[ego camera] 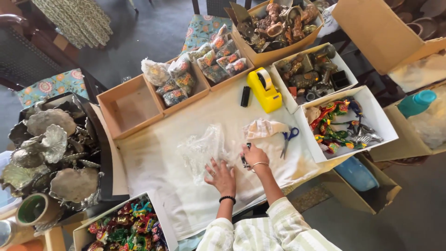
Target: The person wraps a small souvenir elephant in bubble wrap and secures it with tape at a packing station.
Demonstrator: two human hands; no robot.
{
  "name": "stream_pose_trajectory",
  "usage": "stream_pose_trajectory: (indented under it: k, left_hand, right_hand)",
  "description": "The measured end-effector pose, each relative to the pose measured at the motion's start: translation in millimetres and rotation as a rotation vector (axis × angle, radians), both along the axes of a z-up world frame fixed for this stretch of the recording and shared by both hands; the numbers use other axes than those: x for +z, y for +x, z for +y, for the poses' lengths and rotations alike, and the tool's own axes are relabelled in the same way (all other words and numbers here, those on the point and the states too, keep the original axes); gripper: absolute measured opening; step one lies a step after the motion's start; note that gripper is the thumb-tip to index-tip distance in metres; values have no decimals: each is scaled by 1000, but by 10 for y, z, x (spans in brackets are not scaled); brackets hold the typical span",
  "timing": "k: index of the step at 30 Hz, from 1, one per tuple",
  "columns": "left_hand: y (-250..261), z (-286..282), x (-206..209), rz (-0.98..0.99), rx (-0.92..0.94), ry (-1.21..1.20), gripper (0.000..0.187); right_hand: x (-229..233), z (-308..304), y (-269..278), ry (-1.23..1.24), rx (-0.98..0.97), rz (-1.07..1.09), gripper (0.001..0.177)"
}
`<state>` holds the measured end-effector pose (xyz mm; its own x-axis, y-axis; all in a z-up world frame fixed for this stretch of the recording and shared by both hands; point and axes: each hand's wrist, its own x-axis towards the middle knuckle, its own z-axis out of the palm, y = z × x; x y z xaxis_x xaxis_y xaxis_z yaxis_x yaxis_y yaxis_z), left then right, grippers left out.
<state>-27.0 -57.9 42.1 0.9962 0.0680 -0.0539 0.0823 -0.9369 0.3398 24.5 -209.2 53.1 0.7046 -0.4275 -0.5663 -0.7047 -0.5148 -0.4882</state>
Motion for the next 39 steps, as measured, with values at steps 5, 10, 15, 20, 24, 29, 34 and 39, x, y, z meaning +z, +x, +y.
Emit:
stream_pose_trajectory:
  k: [5, 10, 15, 20, 24, 29, 34, 39]
  left_hand:
    - [-4, 68, -554, 13, -33, 174, 66]
    - [-124, -3, -749, -146, -220, 140, 59]
    - [-124, -54, -314, 99, -337, 21, 58]
    - [-179, -69, -720, -44, -438, 0, 61]
    - [-124, 38, -605, -148, -482, -86, 51]
    - [36, 488, -476, -105, -137, -470, 26]
    - [170, 1206, -1005, -481, 678, -490, 18]
    - [83, 1297, -1251, 235, 832, -1208, 25]
  right_hand:
    - [-5, -81, -57, -250, 84, -22, 52]
    - [230, 7, -58, -414, 112, -457, 42]
    - [168, 207, 75, -153, 158, -536, 39]
    - [-455, 197, 104, 314, -81, -547, 38]
    - [-714, 52, 46, 70, -76, -419, 29]
    - [-646, 121, 18, -34, 35, -444, 20]
    - [-657, 564, -102, 336, 403, -574, 21]
    - [-94, 1009, -295, 128, 833, -387, 39]
